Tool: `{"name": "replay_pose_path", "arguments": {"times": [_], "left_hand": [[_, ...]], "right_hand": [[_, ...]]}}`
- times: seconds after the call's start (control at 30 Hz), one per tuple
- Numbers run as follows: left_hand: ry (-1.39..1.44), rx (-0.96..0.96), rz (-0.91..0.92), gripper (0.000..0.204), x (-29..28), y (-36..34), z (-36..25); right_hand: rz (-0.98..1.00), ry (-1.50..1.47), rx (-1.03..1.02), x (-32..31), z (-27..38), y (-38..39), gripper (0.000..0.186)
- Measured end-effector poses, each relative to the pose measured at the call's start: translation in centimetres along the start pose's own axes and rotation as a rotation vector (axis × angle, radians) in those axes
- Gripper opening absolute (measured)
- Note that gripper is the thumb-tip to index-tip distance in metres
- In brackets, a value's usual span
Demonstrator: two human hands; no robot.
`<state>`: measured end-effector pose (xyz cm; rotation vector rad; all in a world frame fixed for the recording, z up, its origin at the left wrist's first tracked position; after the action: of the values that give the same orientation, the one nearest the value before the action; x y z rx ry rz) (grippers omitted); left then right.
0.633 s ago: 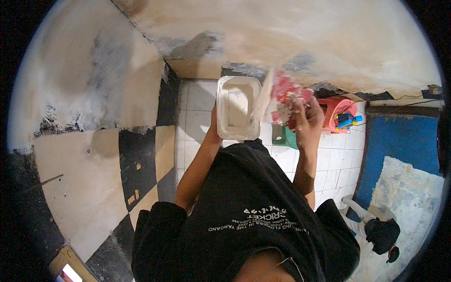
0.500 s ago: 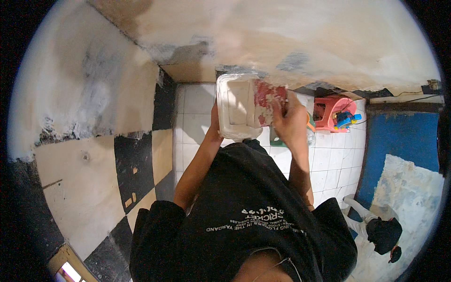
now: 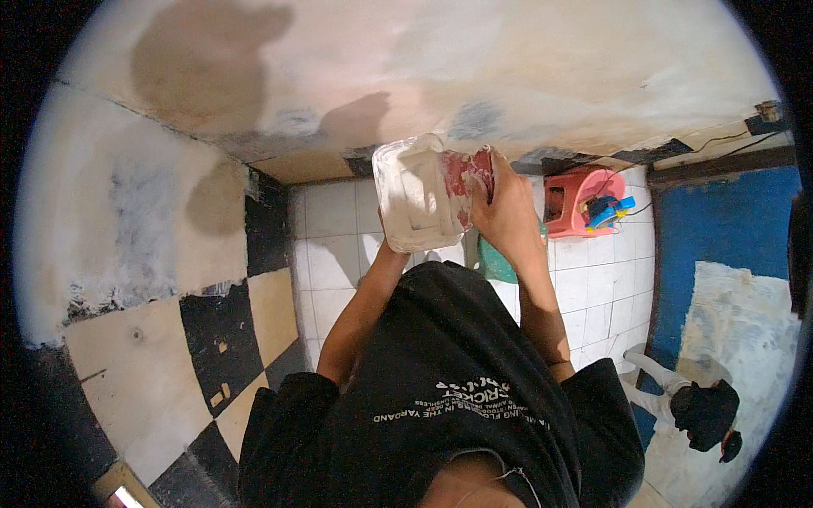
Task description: The person patches a wall using a putty knife to apply a white substance from a container onto uneven sections and corners of the wall.
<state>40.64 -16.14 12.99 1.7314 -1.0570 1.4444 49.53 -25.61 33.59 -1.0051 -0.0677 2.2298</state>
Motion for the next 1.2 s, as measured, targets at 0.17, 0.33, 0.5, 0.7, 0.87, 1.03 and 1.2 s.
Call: {"name": "replay_pose_path", "arguments": {"times": [0.17, 0.33, 0.5, 0.7, 0.87, 1.03, 1.2], "left_hand": [[0.144, -0.013, 0.013, 0.047, 4.6, -3.1, 4.4], [0.112, -0.015, -0.002, 0.047, 3.1, -5.4, 7.2], [0.206, -0.081, 0.068, 0.046, 6.1, -6.2, 7.7], [0.173, -0.060, 0.044, 0.043, 3.8, -5.8, 6.8], [0.165, -0.138, -0.009, 0.043, 3.1, -4.4, 4.2], [0.149, -0.156, 0.065, 0.053, 3.1, -3.1, 1.8], [0.295, -0.190, 0.147, 0.051, 3.2, -1.8, -0.6]], "right_hand": [[0.176, 0.317, 0.154, -2.9, -1.0, -1.5, 0.045], [0.177, 0.415, 0.183, -4.3, -2.1, -3.5, 0.046], [0.167, 0.227, 0.122, -4.6, -3.3, -3.5, 0.046], [0.136, 0.236, -0.018, -3.7, -1.7, -3.0, 0.040], [0.127, 0.212, 0.172, -3.6, -0.4, -3.2, 0.040], [0.183, 0.265, 0.000, 0.5, 0.0, -2.7, 0.044], [0.152, 0.202, 0.019, -0.5, 2.3, -2.2, 0.044]]}}
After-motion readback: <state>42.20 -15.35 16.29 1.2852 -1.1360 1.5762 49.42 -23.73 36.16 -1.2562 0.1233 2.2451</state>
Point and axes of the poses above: each hand's wrist, its own y-axis away from the middle knuckle, its own x-axis out of the palm, z = x × y, the point moved 2 cm from there along -y, towards the middle knuckle, and after that the axes turned 5 degrees about z, right-handed, at the moved point
